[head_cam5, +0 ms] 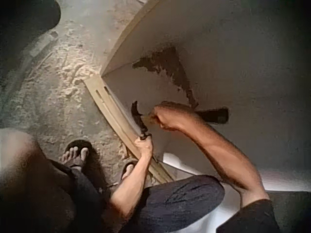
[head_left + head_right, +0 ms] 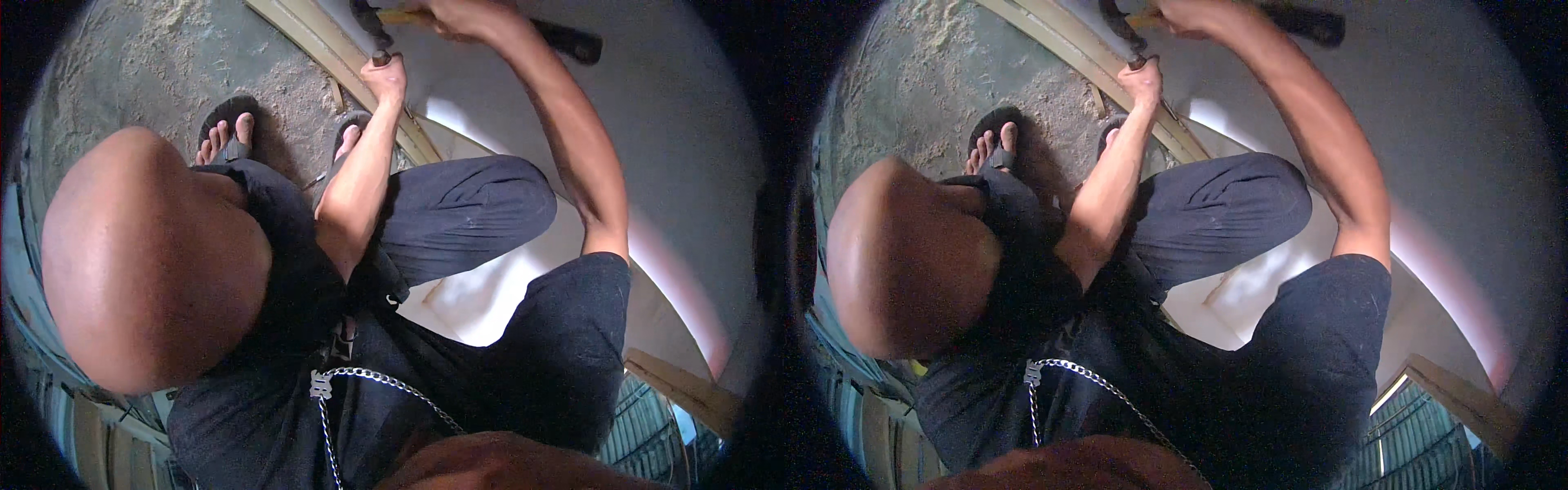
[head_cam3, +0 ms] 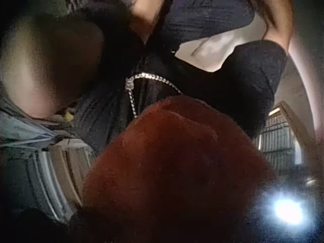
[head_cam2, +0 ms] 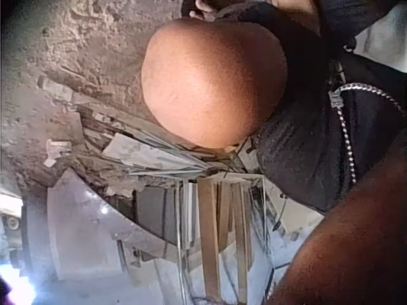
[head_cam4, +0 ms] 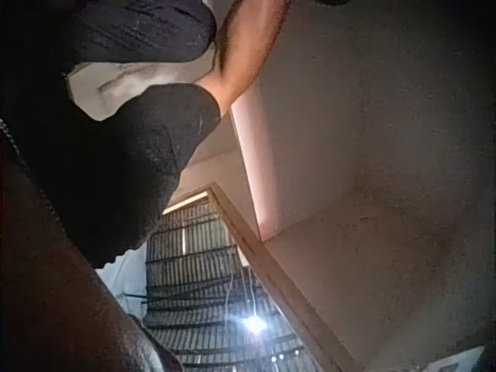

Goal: The person uses a screwdriver and a hammer to pry and pull a piece of wooden trim away from a door frame by hand.

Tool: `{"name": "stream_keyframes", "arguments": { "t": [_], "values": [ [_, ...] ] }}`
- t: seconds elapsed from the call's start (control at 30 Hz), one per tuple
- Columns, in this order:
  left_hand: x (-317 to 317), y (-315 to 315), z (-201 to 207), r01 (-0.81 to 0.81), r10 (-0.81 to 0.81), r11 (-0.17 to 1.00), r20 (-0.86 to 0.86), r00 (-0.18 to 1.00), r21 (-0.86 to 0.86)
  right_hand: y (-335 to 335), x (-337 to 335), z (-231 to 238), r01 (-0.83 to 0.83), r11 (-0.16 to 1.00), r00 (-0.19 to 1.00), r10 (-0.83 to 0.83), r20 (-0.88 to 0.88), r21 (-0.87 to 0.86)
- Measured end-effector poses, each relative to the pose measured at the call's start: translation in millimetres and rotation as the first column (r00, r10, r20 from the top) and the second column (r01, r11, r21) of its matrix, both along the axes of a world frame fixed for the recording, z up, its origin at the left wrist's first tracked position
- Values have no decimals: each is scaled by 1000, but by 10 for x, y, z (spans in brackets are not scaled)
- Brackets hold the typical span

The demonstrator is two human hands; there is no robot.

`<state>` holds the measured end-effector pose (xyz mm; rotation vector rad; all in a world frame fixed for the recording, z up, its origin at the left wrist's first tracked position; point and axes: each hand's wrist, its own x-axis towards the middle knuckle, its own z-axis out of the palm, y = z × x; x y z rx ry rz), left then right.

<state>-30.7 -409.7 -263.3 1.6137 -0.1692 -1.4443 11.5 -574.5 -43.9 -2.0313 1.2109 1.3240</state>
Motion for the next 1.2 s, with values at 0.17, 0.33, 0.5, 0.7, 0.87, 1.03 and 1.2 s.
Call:
{"name": "stream_keyframes", "arguments": {
  "t": [0.17,0.33,0.5,0.7,0.87,1.03,1.2],
  "values": [
    [23,-4,-8,-38,37,999,12,999,31,-80,134,35,208,977,977,-205,58,-44],
    [75,57,124,86,-85,996,-29,996,11,151,142,-13,140,988,989,-142,-37,-61],
    [120,45,96,90,-65,988,-190,980,126,103,118,23,337,936,878,-275,391,-99],
    [130,76,127,120,-119,988,-14,993,99,130,3,-140,103,992,994,-101,34,-68],
    [128,37,-1,155,-140,980,-117,983,125,87,130,85,249,963,913,-196,357,-108],
    [-10,67,-49,154,-134,982,-174,976,110,275,15,-130,129,982,987,-141,-77,-141],
    [52,155,15,183,-175,981,-105,979,72,476,-228,372,289,904,768,-23,640,-314]
  ]
}}
